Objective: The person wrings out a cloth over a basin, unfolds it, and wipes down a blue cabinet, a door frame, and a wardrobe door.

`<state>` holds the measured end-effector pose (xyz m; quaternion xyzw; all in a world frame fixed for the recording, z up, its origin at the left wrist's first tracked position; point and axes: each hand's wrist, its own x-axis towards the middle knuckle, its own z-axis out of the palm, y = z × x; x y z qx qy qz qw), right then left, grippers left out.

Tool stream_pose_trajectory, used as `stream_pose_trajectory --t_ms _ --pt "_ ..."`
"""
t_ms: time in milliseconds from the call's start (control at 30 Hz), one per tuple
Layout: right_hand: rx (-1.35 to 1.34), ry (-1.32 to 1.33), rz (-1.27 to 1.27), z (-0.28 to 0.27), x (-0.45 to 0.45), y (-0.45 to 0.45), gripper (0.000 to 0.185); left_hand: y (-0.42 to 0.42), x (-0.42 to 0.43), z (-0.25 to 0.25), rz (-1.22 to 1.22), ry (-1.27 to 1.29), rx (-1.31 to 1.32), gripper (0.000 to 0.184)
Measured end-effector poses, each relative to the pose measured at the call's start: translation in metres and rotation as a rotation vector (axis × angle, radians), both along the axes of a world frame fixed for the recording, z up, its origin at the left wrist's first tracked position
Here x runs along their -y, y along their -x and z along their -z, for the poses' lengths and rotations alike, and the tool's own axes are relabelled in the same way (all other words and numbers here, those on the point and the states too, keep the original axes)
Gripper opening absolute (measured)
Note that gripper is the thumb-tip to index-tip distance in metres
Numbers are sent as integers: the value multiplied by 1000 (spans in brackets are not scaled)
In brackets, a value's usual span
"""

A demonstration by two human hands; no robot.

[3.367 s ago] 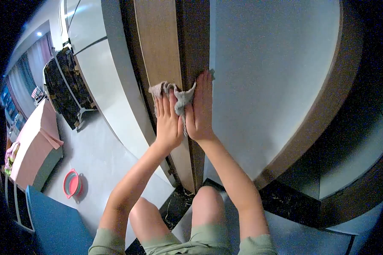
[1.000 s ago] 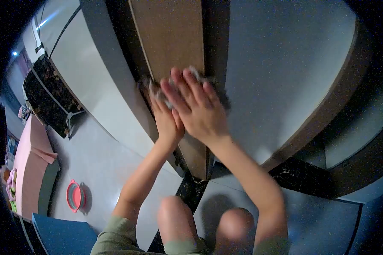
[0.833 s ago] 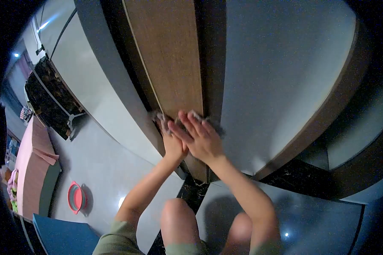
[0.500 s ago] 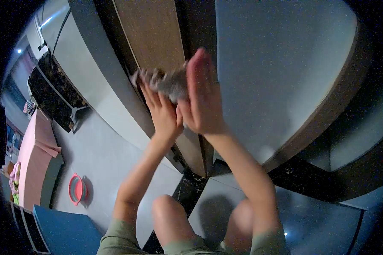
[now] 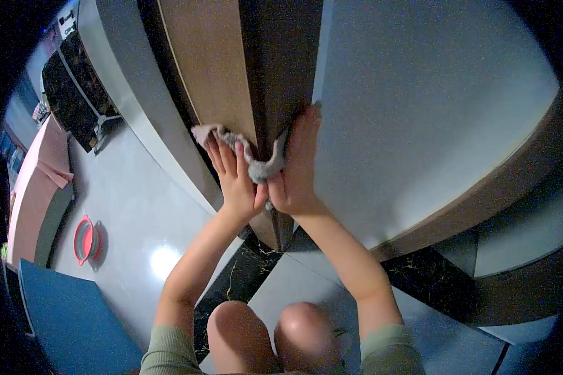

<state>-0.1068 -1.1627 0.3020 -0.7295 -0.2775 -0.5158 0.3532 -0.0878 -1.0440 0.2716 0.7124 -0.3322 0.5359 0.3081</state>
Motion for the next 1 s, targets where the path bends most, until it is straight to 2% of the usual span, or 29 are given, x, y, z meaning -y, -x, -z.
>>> stream_pose_trajectory --t_ms 133,233,333,400,467,500,633,700,767,900,1000 --pt "-22 124 32 65 4 6 83 5 -5 78 -29 -62 -78 72" --pt "-58 167 4 84 7 8 87 11 -10 91 -42 -136 -105 74" --pt "-29 216 11 51 16 2 89 10 -12 54 -48 -158 -78 74" --pt "132 118 40 -5 6 4 72 7 -5 0 -63 -117 -1 71" --pt "267 140 161 -46 6 -3 70 6 2 -56 18 -54 92 69" --pt "235 128 149 -52 5 0 69 5 1 -72 11 -77 114 71" --pt "167 91 80 -57 2 4 68 4 -1 -68 34 -63 110 72" --pt "181 86 -1 -35 0 1 70 7 2 -47 21 -22 70 72" --pt "114 59 -65 -7 -3 2 79 11 -1 -10 3 -44 -25 71" --pt "-31 13 8 84 -2 5 81 12 -2 91 -26 -46 -133 72" --pt "-116 -23 -43 159 1 10 78 11 -2 164 -72 -91 -146 75"
